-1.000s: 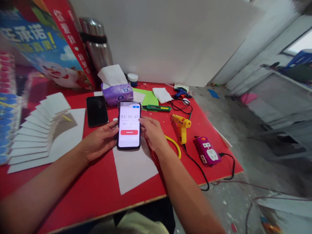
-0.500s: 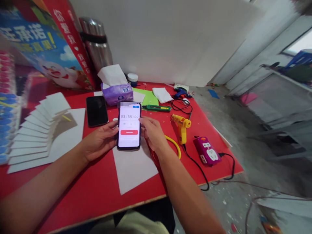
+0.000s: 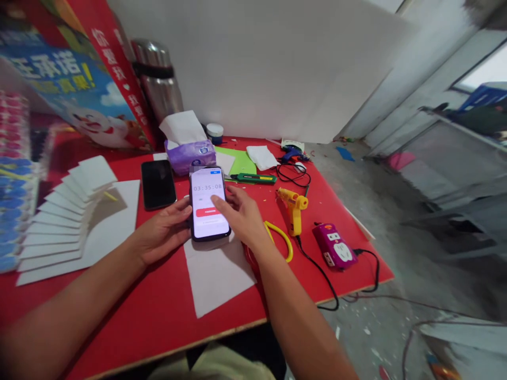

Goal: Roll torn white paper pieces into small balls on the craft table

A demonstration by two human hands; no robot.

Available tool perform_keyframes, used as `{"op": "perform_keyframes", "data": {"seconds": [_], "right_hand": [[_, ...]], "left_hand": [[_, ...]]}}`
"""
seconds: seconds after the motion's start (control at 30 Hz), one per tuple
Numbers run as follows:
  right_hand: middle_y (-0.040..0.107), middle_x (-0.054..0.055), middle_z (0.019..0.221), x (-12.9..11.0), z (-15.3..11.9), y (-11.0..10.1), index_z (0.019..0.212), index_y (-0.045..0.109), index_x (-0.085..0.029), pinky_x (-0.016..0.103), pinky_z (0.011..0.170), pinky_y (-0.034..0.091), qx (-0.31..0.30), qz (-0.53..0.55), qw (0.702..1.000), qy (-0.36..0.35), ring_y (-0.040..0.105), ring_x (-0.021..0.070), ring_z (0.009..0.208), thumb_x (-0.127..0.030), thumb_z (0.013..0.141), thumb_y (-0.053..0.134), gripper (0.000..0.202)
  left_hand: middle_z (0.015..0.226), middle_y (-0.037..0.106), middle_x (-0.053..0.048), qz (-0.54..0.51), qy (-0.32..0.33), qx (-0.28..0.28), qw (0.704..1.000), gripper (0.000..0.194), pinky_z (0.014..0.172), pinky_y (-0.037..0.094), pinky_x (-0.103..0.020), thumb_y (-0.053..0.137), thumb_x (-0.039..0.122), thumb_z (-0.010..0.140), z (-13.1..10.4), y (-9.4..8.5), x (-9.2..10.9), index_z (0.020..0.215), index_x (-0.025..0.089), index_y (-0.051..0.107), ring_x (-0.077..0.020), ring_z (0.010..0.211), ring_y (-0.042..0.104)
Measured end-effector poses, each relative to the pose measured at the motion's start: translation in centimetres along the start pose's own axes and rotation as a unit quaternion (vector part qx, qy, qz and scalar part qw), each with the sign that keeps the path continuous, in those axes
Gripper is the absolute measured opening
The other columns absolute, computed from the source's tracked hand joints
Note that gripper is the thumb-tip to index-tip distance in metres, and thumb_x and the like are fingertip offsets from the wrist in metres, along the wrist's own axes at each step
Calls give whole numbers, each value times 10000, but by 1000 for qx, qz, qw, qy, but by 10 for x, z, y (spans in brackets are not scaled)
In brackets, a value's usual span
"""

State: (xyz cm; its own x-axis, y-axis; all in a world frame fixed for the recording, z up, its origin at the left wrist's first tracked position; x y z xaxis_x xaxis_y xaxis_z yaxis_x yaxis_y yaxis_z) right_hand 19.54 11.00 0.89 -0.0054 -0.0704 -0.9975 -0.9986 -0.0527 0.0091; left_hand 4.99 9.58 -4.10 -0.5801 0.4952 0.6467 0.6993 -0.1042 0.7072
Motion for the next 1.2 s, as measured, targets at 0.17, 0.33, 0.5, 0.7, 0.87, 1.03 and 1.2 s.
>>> {"op": "perform_keyframes", "data": {"seconds": [0.17, 0.33, 0.5, 0.7, 0.87, 1.03, 1.2], "right_hand": [[649, 210, 1373, -18, -18, 5, 1545, 391, -164, 515, 961, 548, 6, -285, 958, -25, 651, 381, 1222, -625, 699, 830, 1059], [375, 338, 1586, -23, -35, 23, 1631, 63, -8, 591, 1122, 423, -2, -446, 895, -29, 380, 465, 1482, -662, 656, 838, 1406], [382, 389, 1542, -15, -35, 37, 1603, 52, 76, 582, 1151, 391, 11, -502, 863, -56, 409, 451, 1453, -477, 788, 768, 1218], [468, 347, 1467, -15, -19, 26, 1608, 85, 31, 556, 1093, 448, 26, -477, 877, -45, 470, 435, 1390, -404, 718, 769, 1204], [516, 296, 1431, -27, 15, 0, 1612, 138, -55, 523, 1027, 497, 69, -435, 897, -41, 557, 406, 1300, -401, 686, 779, 1178], [650, 190, 1302, -37, 50, -18, 1593, 221, -107, 476, 1037, 501, 96, -342, 933, -54, 631, 340, 1203, -413, 694, 754, 1089], [512, 264, 1493, -38, 83, -50, 1590, 219, -9, 431, 1124, 437, 131, -351, 927, 2, 533, 360, 1365, -478, 644, 777, 1194]], "left_hand": [[1232, 753, -111, -5, 12, 9, 1000, 351, 1005, 579, -401, 706, 125, 897, 0, 2, 2, 1243, 183, 696, -242, 1095, 732], [1209, 755, -110, -10, 34, 25, 999, 376, 984, 585, -384, 708, 112, 887, -1, 3, 5, 1256, 168, 668, -236, 1080, 734], [1239, 740, -98, 16, 30, 18, 999, 422, 867, 605, -318, 743, 159, 872, -1, 5, 1, 1282, 202, 657, -221, 1041, 734], [1179, 746, -48, 38, 8, 34, 999, 450, 810, 577, -240, 735, 200, 901, -2, 0, -4, 1335, 275, 638, -127, 886, 726], [1062, 771, -106, 13, 0, 4, 1000, 478, 964, 571, -369, 666, 159, 939, -5, 9, -1, 1404, 186, 558, -192, 942, 755], [1182, 745, -234, 22, 5, -15, 1000, 459, 1079, 509, -491, 611, 223, 985, -8, 14, 4, 1414, 118, 489, -300, 1129, 730], [1160, 753, -233, 24, 17, -22, 999, 434, 1101, 486, -540, 624, 258, 981, -5, 12, 6, 1375, 114, 512, -302, 1106, 736]]}}
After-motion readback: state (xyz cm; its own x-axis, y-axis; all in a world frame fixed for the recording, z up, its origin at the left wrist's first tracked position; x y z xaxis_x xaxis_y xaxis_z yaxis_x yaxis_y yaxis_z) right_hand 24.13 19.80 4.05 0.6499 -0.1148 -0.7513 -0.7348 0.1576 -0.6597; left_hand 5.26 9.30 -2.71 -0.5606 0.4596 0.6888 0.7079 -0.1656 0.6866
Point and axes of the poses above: each hand's wrist, its own z-axis towards the middle knuckle, its own y-axis out of the palm, x = y × z, the point moved 9 cm from there along z, towards the middle knuckle
